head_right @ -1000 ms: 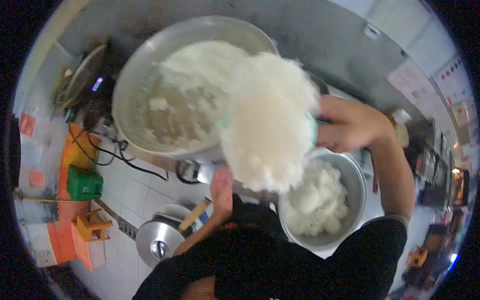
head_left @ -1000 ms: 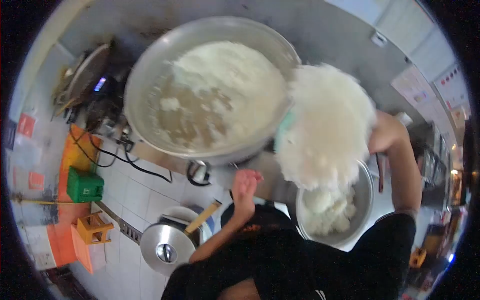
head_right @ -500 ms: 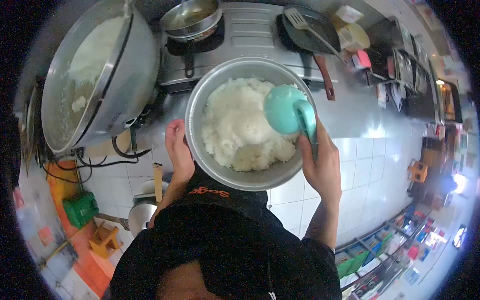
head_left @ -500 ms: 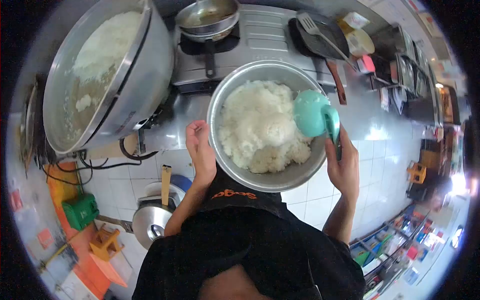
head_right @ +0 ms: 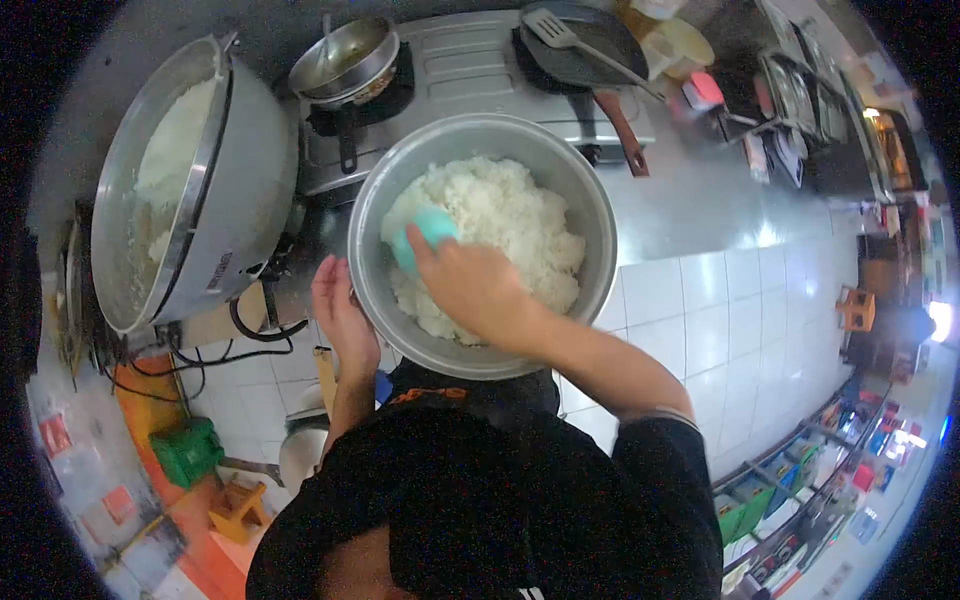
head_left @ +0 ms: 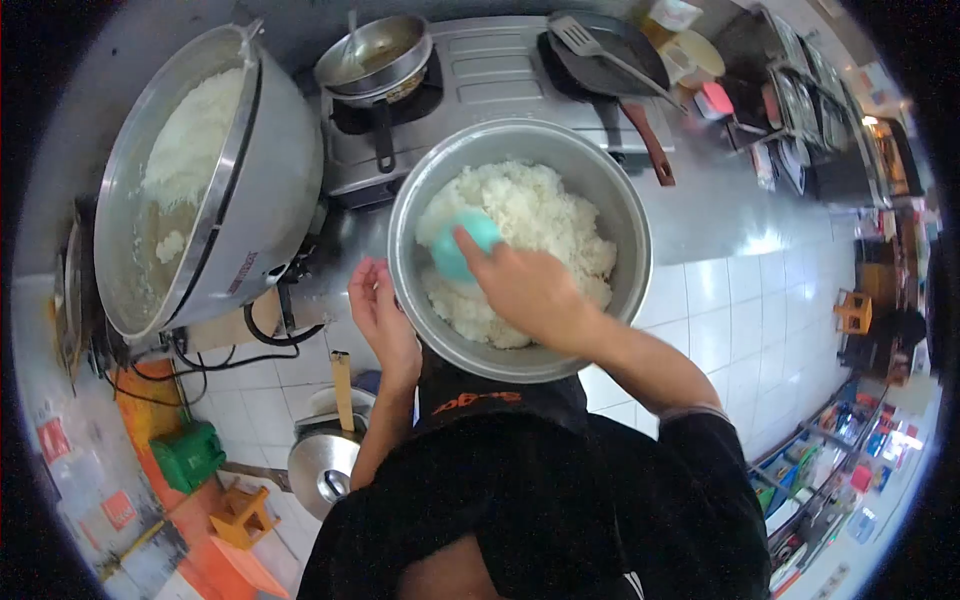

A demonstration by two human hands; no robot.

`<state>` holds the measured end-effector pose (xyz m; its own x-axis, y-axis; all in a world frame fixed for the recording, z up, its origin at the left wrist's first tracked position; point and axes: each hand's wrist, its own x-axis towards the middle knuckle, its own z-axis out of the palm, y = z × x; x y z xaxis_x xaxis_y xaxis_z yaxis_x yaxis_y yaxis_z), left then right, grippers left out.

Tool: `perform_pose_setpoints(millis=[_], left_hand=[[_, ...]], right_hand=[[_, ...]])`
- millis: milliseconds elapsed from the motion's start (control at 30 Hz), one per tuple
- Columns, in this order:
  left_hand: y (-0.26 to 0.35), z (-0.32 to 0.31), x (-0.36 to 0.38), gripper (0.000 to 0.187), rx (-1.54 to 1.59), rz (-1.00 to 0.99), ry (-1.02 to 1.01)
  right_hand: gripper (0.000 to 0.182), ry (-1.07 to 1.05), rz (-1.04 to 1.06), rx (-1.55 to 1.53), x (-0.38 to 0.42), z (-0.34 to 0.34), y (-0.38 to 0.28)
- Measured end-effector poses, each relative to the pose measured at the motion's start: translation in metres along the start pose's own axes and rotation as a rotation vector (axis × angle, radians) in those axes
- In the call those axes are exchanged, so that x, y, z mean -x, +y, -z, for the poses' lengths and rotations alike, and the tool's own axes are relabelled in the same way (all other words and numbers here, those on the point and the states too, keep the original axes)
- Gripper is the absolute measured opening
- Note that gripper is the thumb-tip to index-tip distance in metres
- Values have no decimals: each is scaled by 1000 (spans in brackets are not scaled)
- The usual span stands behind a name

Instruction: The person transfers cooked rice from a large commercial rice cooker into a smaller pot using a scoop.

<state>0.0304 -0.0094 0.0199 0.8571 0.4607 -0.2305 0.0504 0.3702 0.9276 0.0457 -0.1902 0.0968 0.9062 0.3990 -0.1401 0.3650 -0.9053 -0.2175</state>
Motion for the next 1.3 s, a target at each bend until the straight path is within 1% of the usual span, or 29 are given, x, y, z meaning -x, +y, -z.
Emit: perform_pose_setpoints(millis=[33, 67, 133, 167, 200, 267, 300, 333, 367, 400, 433, 467, 500, 567, 600, 667, 700, 733, 800, 867, 933, 1000, 1033, 1067, 1100, 1133, 1200, 1233, 1300], left_hand=[[1, 8, 1, 29, -89, 24, -49], [0, 17, 5, 30, -179, 57, -89], [-3, 29, 12, 28, -160, 77, -44], [-8, 38, 15, 26, -210, 111, -49], [-10, 43, 17, 25, -260, 142, -70], [4, 32, 17, 23, -231, 130, -47], [7, 34, 15, 23, -292, 110, -97], [8, 34, 14, 23, -356, 92, -153], [9, 34, 13, 23, -359, 100, -164], [10, 33, 13, 22, -365, 62, -167], [9, 32, 12, 21, -369, 24, -172], [7, 31, 11, 21, -371, 36, -188], [6, 32, 13, 20, -355, 44, -165], [5, 34, 13, 20, -352, 61, -127], [3, 34, 13, 20, -352, 66, -134], [0, 33, 13, 22, -295, 61, -96], [-2, 32, 13, 22, -294, 63, -104], [-2, 31, 13, 23, -276, 71, -90], [0, 31, 14, 24, -260, 81, -73], [5, 28, 15, 23, -240, 99, -62], [-1, 34, 15, 23, -232, 107, -49], [-8, 33, 13, 22, -206, 111, -22], [-9, 28, 13, 22, -208, 64, -61], [-7, 32, 16, 22, -213, 9, -65], [-8, 31, 16, 22, -182, 8, -52], [-8, 31, 15, 22, -181, -2, -34], [-8, 31, 15, 21, -149, 36, -65], [-9, 31, 14, 21, -147, 41, -82], [-10, 33, 13, 20, -217, 42, -64]], right_hand=[[57, -94, 38, 29, 27, 7, 0], [56, -168, -4, -1, 49, 14, 5], [55, -350, -109, -27, 75, 27, 28], [54, -449, -180, -28, 80, 30, 41], [44, -431, -230, -35, 81, 23, 57], [45, -329, -352, -36, 62, 25, 63], [45, -334, -354, -35, 50, 18, 66], [47, -235, -322, -26, 38, 4, 66], [49, -133, -293, -16, 31, -5, 62], [49, -137, -311, -19, 31, -7, 53], [51, -100, -280, -14, 29, -8, 42], [54, -65, -248, -8, 29, -7, 34], [54, -76, -266, -11, 37, 2, 25], [57, -148, -173, -92, 53, 31, 3], [57, -150, -181, -91, 54, 35, -3], [60, -261, -70, -114, 54, 37, -16], [61, -204, -37, -131, 47, 16, -18], [61, -205, -44, -131, 37, -1, -13], [54, -99, -135, -48, 13, -23, -4], [53, -128, -156, -24, 8, -17, 13], [52, -183, -178, -5, 17, -10, 23], [54, -166, -259, -65, 26, -1, 31], [54, -187, -230, -57, 38, -2, 30], [53, -200, -268, -90, 52, -4, 24], [52, -185, -339, -128, 62, -4, 20], [52, -186, -318, -127, 65, -1, 13], [49, -370, -161, -91, 69, 5, -7], [49, -350, -81, -82, 63, -7, -11], [49, -317, -130, -102, 39, -14, -8]])
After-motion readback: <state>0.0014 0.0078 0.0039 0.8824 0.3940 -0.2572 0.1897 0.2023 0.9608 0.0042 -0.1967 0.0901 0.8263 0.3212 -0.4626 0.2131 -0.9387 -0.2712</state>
